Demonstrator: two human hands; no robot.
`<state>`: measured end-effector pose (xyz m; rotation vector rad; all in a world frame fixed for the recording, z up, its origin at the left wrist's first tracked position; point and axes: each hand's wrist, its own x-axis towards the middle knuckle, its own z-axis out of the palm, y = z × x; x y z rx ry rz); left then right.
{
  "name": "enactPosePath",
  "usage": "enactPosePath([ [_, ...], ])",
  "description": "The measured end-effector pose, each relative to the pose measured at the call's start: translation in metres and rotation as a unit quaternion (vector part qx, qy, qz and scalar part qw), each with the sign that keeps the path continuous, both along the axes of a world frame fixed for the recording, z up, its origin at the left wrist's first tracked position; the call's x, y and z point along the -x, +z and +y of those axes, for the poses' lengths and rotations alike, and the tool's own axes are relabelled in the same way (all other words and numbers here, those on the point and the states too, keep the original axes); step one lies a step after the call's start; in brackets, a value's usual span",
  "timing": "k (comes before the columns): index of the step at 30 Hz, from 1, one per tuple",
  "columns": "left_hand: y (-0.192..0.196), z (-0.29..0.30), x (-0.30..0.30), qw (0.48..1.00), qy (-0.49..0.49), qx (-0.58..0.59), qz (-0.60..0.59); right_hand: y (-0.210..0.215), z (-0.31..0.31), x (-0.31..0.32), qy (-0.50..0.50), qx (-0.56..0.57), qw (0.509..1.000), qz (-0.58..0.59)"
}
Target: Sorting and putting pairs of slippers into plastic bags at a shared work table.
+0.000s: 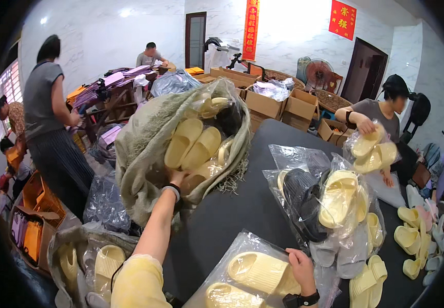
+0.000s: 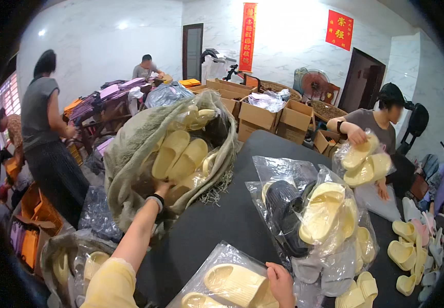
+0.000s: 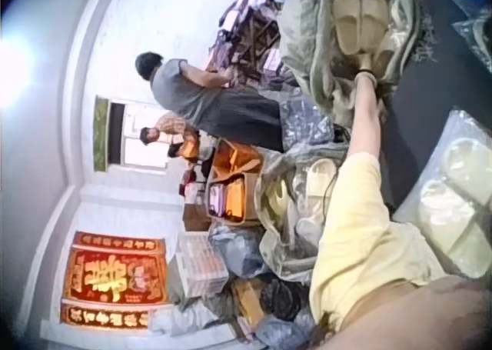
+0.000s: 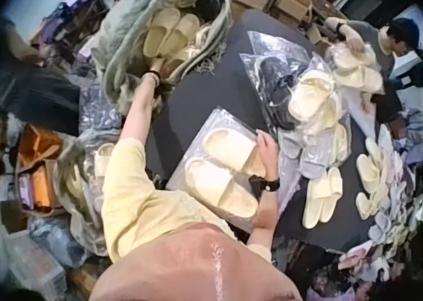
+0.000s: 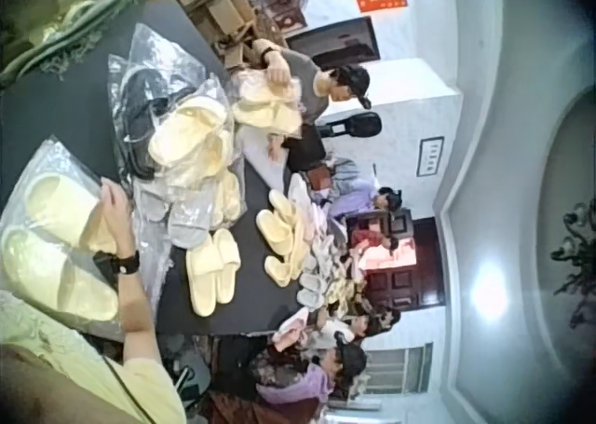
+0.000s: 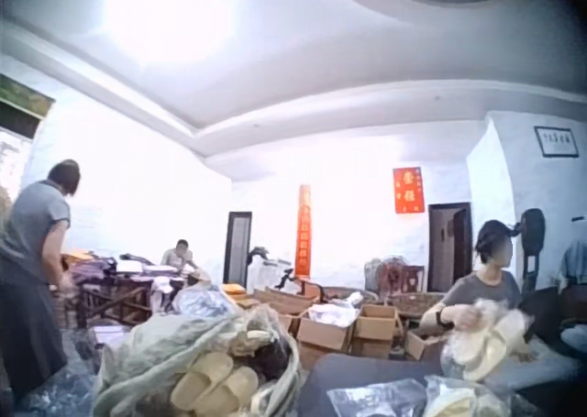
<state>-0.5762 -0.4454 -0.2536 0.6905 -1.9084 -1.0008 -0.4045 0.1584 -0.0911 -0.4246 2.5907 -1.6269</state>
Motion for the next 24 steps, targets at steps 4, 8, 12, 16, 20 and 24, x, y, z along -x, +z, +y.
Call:
enactPosePath([
  [4,0.015,0.074,0.034,0.964,-0.053,-0.262,0.014,-0.003,0.018,0.002,-0.032,-0.043,0.998,0.041],
  [8,0.064,0.089,0.012,0.876,-0.056,-0.478,0.031,0.005,0.012,0.000,-0.035,-0.024,0.999,0.009],
  [12,0.084,0.108,0.001,0.835,-0.134,-0.532,0.038,0.004,0.012,0.000,-0.039,-0.026,0.999,0.008],
  [16,0.093,0.081,-0.011,0.844,-0.178,-0.505,0.029,-0.009,0.011,0.003,-0.022,-0.021,0.999,0.033],
  [20,0.116,0.091,-0.008,0.800,-0.332,-0.499,0.023,-0.013,0.012,0.004,-0.028,-0.021,0.998,0.044],
  [24,0.208,0.109,-0.027,0.837,-0.280,-0.470,-0.013,-0.009,0.016,0.001,-0.030,-0.008,0.999,0.032],
])
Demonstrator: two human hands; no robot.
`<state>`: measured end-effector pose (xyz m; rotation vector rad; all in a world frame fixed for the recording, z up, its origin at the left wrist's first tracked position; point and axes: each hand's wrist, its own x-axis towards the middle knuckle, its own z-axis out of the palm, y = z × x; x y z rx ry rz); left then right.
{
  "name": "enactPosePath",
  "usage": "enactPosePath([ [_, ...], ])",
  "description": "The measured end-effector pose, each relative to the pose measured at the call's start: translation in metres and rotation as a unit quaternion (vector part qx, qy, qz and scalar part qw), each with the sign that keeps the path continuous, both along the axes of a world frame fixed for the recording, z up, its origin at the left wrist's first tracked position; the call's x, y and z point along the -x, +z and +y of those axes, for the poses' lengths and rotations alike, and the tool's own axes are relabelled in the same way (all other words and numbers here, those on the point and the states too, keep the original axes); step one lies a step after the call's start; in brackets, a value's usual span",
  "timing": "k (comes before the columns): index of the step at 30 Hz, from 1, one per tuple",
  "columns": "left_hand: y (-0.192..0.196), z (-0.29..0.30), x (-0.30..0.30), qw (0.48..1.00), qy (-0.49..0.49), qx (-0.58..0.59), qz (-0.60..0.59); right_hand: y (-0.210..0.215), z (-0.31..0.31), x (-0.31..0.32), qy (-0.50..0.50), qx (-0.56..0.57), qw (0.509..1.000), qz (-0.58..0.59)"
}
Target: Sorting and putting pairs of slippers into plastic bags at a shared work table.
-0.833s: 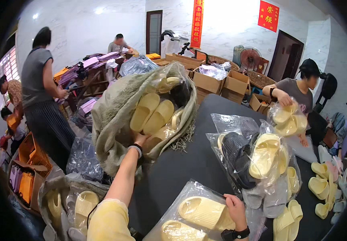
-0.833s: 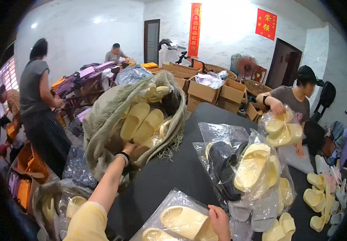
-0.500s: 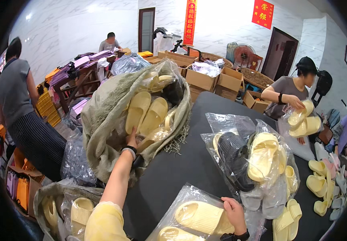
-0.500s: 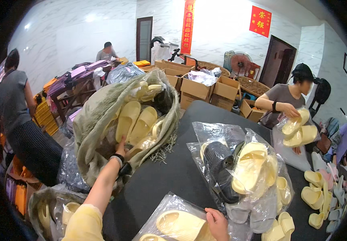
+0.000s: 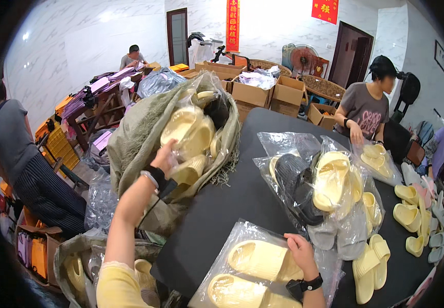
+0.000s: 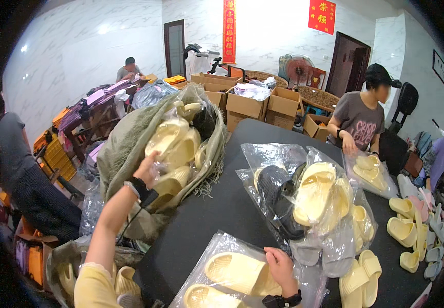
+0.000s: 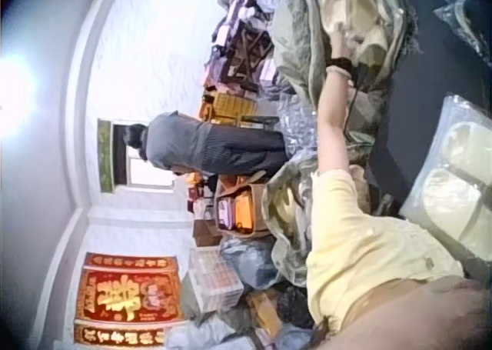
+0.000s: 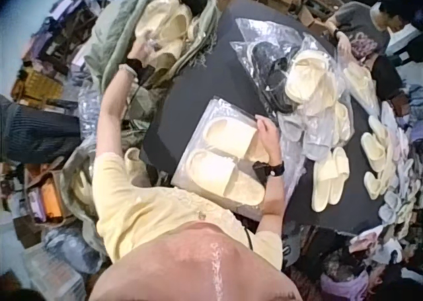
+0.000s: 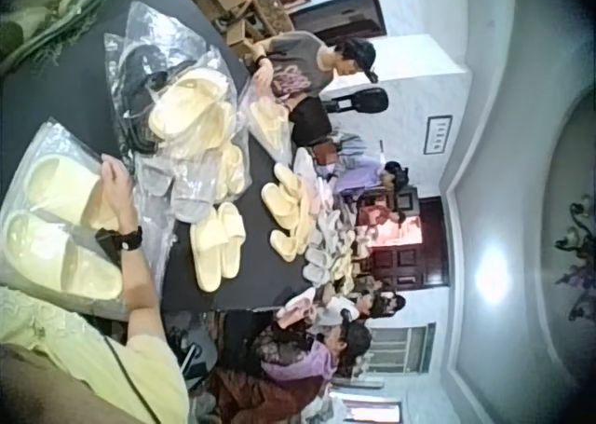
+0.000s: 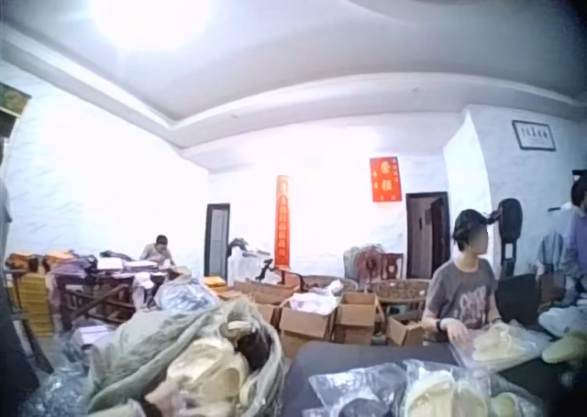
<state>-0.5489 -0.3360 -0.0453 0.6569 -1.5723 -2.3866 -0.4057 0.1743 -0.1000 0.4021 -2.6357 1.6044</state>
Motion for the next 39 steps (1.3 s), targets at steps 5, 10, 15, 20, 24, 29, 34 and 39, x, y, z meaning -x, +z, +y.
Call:
enactPosePath([
  [5,0.089,-0.011,-0.022,0.992,-0.017,0.003,0.124,-0.002,-0.004,0.004,0.012,-0.005,1.000,0.024],
  [10,0.198,0.092,-0.054,0.925,-0.118,0.243,0.268,-0.010,0.006,0.009,0.008,-0.002,0.999,0.037],
  [15,0.254,0.159,-0.010,0.851,-0.230,0.268,0.389,-0.020,-0.003,0.012,0.014,0.034,0.998,0.043],
  [20,0.250,0.307,0.047,0.742,-0.131,0.401,0.521,-0.032,0.009,0.011,-0.018,0.056,0.998,0.017],
  [24,0.181,0.357,0.162,0.843,-0.210,0.265,0.418,-0.028,-0.018,0.014,0.049,0.053,0.997,0.030],
  [29,0.082,0.458,0.152,0.946,-0.190,0.255,0.057,-0.046,-0.020,0.017,0.030,0.036,0.995,0.093],
  [34,0.079,0.494,0.122,0.967,-0.217,-0.084,0.105,-0.056,-0.003,0.020,-0.003,0.051,0.997,0.062],
  [39,0.115,0.447,0.110,0.890,-0.305,0.305,0.149,-0.047,0.009,0.017,0.000,0.067,0.997,0.041],
])
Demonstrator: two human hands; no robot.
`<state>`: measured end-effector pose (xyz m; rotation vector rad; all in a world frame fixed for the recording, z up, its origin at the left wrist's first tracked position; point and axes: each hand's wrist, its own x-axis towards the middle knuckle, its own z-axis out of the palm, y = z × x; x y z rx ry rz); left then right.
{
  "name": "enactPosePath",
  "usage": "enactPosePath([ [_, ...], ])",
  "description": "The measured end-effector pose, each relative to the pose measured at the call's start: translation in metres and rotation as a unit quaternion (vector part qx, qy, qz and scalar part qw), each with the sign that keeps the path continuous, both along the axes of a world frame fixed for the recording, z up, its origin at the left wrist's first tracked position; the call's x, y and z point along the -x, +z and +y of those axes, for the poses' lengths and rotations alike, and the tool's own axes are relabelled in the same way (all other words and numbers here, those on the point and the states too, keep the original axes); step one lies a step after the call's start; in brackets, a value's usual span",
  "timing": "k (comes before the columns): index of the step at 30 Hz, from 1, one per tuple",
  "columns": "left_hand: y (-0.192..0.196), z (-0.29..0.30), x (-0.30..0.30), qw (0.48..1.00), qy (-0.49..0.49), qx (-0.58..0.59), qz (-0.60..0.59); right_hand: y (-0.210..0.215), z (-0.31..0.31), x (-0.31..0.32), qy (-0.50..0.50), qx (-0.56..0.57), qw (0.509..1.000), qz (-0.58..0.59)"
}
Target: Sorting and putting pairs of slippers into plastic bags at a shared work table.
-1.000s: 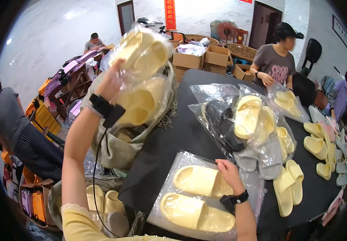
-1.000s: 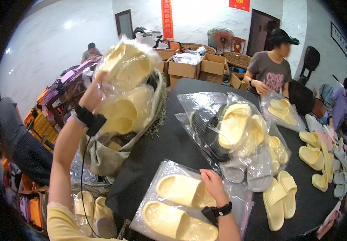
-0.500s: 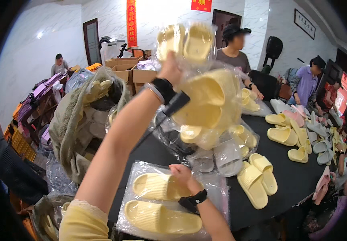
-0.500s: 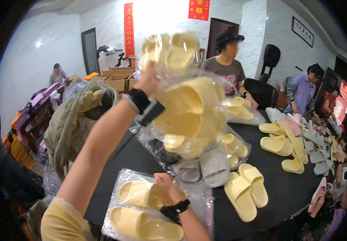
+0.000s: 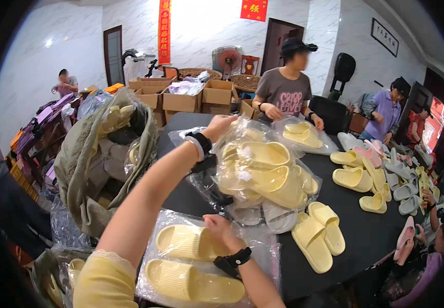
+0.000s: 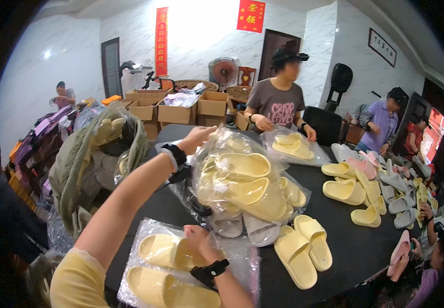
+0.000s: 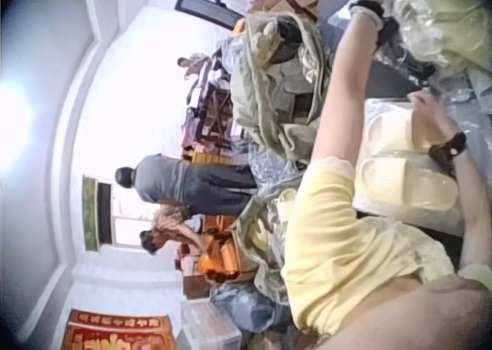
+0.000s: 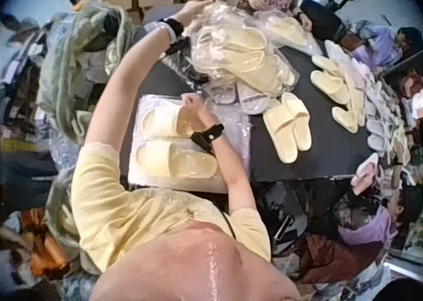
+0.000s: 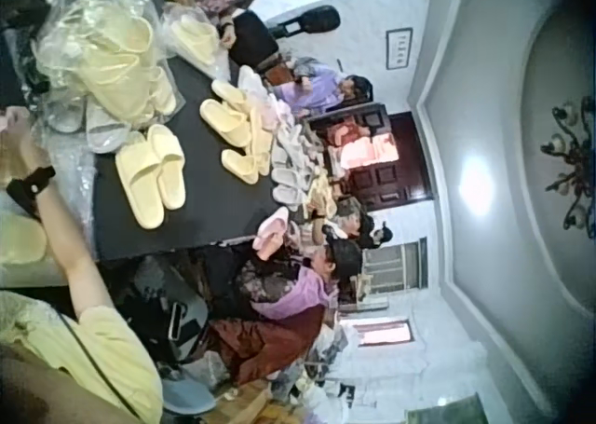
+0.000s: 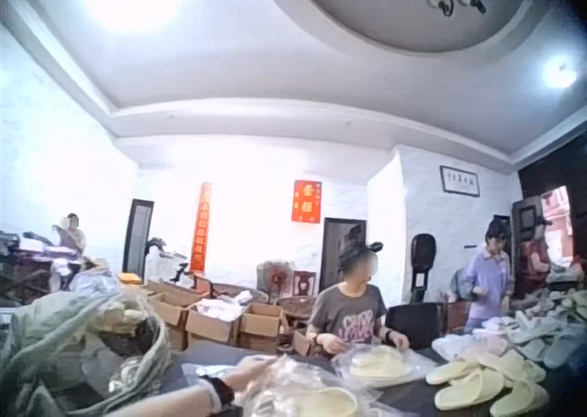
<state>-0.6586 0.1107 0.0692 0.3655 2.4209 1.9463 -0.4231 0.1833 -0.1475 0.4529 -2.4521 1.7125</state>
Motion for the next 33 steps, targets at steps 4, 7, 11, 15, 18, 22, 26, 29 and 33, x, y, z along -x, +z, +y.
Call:
enactPosePath([
  [4,-0.017,-0.137,-0.008,0.980,0.136,0.123,0.075,0.006,-0.014,0.004,0.032,-0.021,0.999,0.002],
  [7,-0.035,-0.230,-0.034,0.924,0.236,0.290,0.076,0.019,-0.005,-0.003,0.022,-0.005,1.000,-0.003],
  [11,-0.057,-0.349,-0.081,0.783,0.208,0.584,-0.055,0.026,0.003,-0.004,0.004,-0.029,0.999,-0.013],
  [15,-0.099,-0.503,-0.134,0.457,0.341,0.821,0.032,0.032,-0.016,-0.009,0.032,-0.036,0.998,-0.029],
  [18,-0.078,-0.522,-0.155,0.519,0.372,0.762,0.102,0.037,-0.005,-0.012,0.013,-0.050,0.998,-0.041],
  [22,-0.051,-0.575,-0.160,0.505,0.551,0.658,0.092,0.040,-0.007,-0.012,0.009,-0.048,0.996,-0.070],
  [26,-0.041,-0.588,-0.165,0.686,0.565,0.435,0.146,0.036,-0.007,-0.010,0.008,-0.019,0.997,-0.081],
  [29,-0.004,-0.529,-0.187,0.869,0.444,0.191,0.106,0.037,-0.004,-0.011,-0.003,-0.025,0.996,-0.087],
  [33,0.017,-0.513,-0.235,0.936,0.322,-0.128,0.062,0.035,-0.004,-0.008,0.005,-0.039,0.997,-0.071],
])
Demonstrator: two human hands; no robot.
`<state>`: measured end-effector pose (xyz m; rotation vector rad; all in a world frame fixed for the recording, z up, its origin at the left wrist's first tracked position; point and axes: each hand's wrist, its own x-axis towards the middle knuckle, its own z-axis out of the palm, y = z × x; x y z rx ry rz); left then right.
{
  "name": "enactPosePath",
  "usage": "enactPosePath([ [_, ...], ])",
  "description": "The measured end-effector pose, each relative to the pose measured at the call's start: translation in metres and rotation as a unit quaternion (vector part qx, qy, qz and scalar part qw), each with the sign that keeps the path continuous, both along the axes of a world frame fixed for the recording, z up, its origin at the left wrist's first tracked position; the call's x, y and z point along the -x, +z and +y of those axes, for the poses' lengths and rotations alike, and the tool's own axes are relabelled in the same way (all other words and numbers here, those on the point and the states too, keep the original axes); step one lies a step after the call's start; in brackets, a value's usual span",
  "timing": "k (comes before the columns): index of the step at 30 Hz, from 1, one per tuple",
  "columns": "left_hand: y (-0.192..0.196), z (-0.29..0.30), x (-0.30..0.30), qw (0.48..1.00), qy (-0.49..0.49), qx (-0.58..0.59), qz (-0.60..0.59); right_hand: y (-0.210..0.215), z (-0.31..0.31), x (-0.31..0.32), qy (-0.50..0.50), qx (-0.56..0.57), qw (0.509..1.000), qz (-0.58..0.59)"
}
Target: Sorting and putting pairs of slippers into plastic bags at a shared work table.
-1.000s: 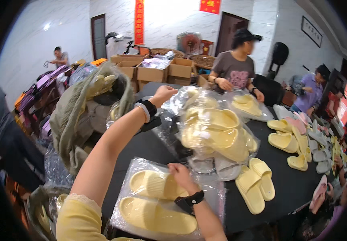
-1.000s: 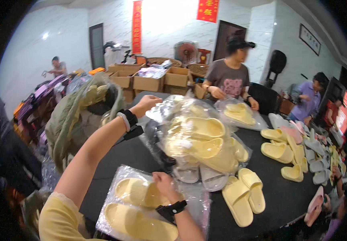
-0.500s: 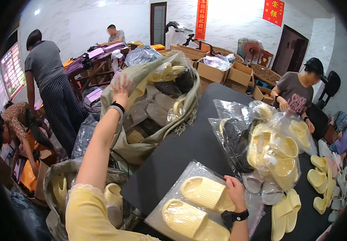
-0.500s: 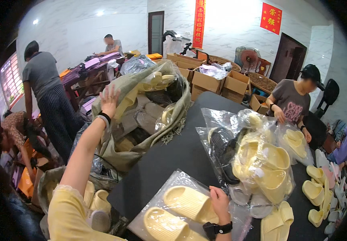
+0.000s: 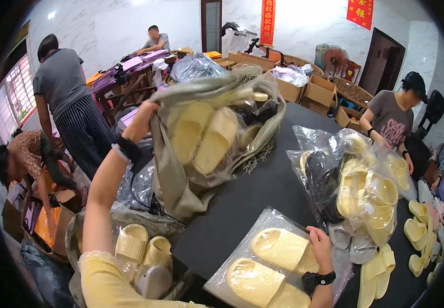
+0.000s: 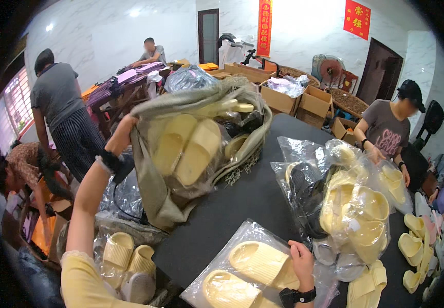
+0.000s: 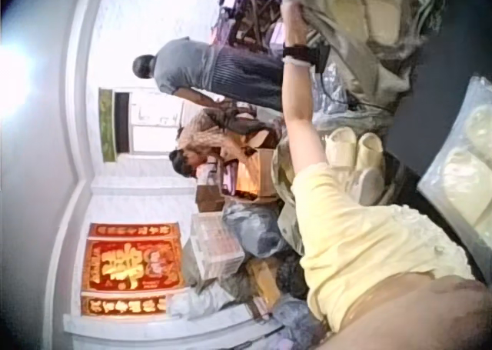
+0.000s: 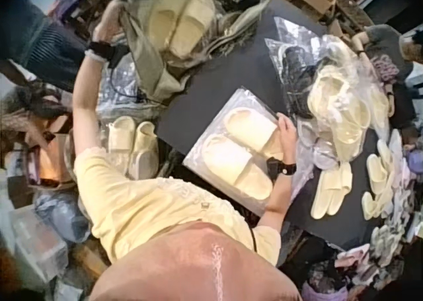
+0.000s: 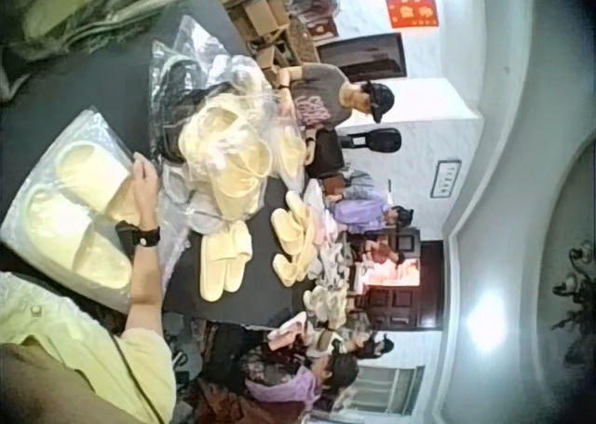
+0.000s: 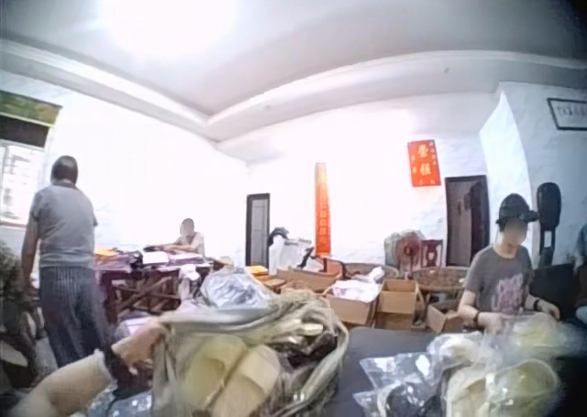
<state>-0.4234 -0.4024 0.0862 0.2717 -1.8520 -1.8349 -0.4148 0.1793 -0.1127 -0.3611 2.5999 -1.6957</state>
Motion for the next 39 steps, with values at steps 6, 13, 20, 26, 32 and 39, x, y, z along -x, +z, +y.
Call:
enactPosePath([
  [6,-0.019,-0.057,0.022,0.988,-0.020,-0.153,-0.021,0.001,0.000,-0.002,0.004,0.001,1.000,-0.016],
  [13,-0.079,-0.082,0.029,0.747,0.523,0.296,-0.285,0.005,-0.002,-0.004,0.005,0.006,1.000,-0.011],
  [20,-0.119,0.066,0.052,0.826,-0.003,0.563,0.028,0.007,0.002,-0.004,-0.001,-0.003,1.000,-0.020],
  [26,-0.206,0.069,0.079,0.755,0.052,0.440,-0.484,0.005,-0.002,-0.004,0.005,0.002,1.000,-0.014],
  [32,-0.277,0.036,0.040,0.914,0.156,0.330,-0.175,0.010,-0.006,-0.006,0.011,-0.009,1.000,0.022],
  [39,-0.237,0.054,0.038,0.858,0.235,0.455,-0.035,0.007,-0.005,-0.004,0.003,0.002,1.000,0.027],
])
